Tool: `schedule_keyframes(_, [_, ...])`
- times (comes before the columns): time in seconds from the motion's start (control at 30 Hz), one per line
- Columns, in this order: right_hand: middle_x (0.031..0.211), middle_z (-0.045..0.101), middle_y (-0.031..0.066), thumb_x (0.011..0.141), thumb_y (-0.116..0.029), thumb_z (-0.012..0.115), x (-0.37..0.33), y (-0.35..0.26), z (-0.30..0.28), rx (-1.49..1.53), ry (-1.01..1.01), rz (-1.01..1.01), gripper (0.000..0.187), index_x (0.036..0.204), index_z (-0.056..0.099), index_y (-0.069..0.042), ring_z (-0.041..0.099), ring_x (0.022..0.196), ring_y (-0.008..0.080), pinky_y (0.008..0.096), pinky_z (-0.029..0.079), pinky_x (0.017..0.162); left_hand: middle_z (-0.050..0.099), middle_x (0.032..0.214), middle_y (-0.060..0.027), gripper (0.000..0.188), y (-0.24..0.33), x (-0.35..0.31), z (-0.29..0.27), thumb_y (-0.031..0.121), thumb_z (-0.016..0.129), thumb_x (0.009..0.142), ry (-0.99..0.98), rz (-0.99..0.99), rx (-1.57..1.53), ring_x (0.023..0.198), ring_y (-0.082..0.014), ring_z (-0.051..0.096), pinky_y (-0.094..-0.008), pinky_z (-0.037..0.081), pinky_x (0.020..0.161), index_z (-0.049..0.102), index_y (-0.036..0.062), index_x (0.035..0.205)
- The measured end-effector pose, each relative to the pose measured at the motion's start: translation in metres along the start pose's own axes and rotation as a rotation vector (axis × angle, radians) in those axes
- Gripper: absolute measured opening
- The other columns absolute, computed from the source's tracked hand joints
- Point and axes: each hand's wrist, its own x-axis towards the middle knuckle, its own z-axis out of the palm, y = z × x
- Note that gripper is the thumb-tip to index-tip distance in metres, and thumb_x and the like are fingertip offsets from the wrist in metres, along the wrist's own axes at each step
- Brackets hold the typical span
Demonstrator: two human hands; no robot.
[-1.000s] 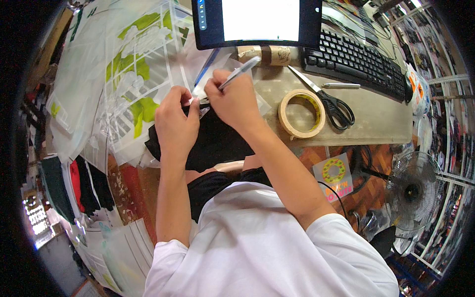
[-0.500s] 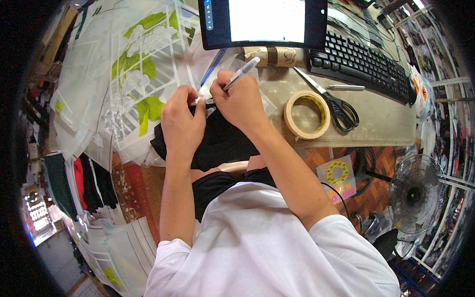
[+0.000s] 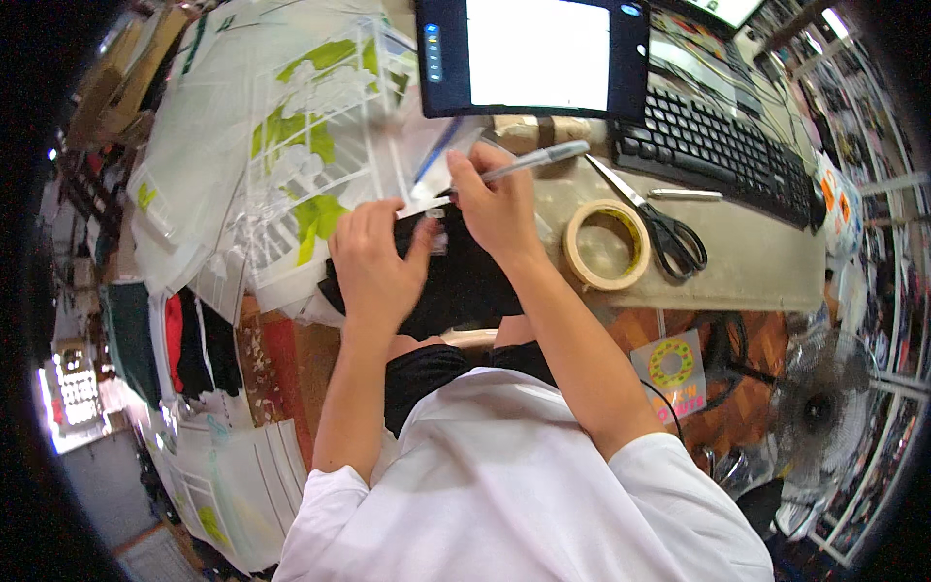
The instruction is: The person packs black shorts into clear plastic bags at a cluttered counter. They place each pair of shorts into a bag, seal it with tape, and write on the bag with a marker. The person repeats this process for multiple pairs of shorts, organizing them on the counter.
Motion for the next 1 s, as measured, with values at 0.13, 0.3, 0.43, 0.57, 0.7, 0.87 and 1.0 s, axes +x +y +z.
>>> schedule_keyframes(0.13, [0.058,0.044,-0.0042,0.094,-0.018,0.059,-0.005,0.003,0.003,0.056,0.002,0.025,0.032,0.064,0.049,-0.009,0.041,0.052,0.0052,0.0236,0.032,0.046,0.055,0.107,-0.0137,0.062,0.007,-0.028,0.0,0.062,0.062,0.077,0.014,-0.047,0.204,0.105,-0.0324,0.049,-0.0489,0.034,0.092,0.06,0.0045,0.1])
schedule_keyframes(0.3, [0.075,0.056,-0.0015,0.094,-0.023,0.059,-0.002,0.017,-0.011,0.243,0.093,0.025,0.016,0.093,0.063,-0.008,0.051,0.062,0.006,0.0201,0.041,0.05,0.059,0.078,-0.0128,0.039,-0.001,-0.038,0.007,0.045,0.069,0.075,0.176,0.007,-0.084,0.08,-0.0329,0.057,-0.0467,0.042,0.073,0.059,0.0069,0.074])
schedule_keyframes(0.43, [0.073,0.056,-0.0021,0.094,-0.023,0.056,0.008,0.01,-0.021,0.126,0.181,-0.076,0.02,0.082,0.061,-0.009,0.05,0.065,0.0071,0.0207,0.039,0.055,0.057,0.068,-0.0096,0.036,-0.008,-0.066,-0.012,0.037,0.073,0.074,0.176,0.134,-0.195,0.063,-0.029,0.058,-0.0406,0.045,0.059,0.052,0.0079,0.068])
schedule_keyframes(0.57, [0.069,0.051,-0.0031,0.095,-0.026,0.055,-0.01,-0.009,-0.005,0.068,0.099,-0.073,0.028,0.073,0.051,-0.01,0.044,0.061,0.0074,0.0212,0.037,0.054,0.053,0.065,-0.0087,0.035,-0.014,-0.095,-0.11,0.035,0.073,0.075,0.174,0.21,-0.274,0.059,-0.0282,0.058,-0.0392,0.044,0.052,0.05,0.0081,0.07])
schedule_keyframes(0.7, [0.069,0.051,-0.0031,0.096,-0.027,0.056,0.003,0.021,-0.021,0.056,-0.116,-0.053,0.029,0.072,0.05,-0.011,0.043,0.06,0.0067,0.0202,0.036,0.053,0.052,0.068,-0.0019,0.041,-0.028,-0.126,-0.244,0.035,0.08,0.068,0.335,0.205,0.184,0.059,-0.0214,0.056,-0.0328,0.045,0.052,0.047,0.0118,0.066])
schedule_keyframes(0.87, [0.071,0.052,-0.0032,0.095,-0.027,0.056,-0.004,0.012,-0.017,-0.036,-0.054,-0.063,0.023,0.08,0.058,-0.009,0.043,0.062,0.0058,0.0197,0.036,0.053,0.051,0.062,-0.0024,0.047,-0.039,-0.165,-0.384,0.039,0.088,0.058,0.43,0.108,0.784,0.055,-0.0224,0.052,-0.0329,0.038,0.049,0.049,0.0132,0.06])
schedule_keyframes(1.0, [0.073,0.053,-0.0029,0.095,-0.026,0.055,-0.002,0.015,-0.019,-0.069,-0.106,-0.065,0.023,0.079,0.059,-0.009,0.044,0.064,0.0062,0.0208,0.037,0.055,0.063,0.074,-0.0085,0.045,-0.039,-0.195,-0.458,0.028,0.09,0.061,0.552,-0.236,1.069,0.067,-0.0207,0.06,-0.0318,0.049,0.063,0.056,0.0034,0.075])
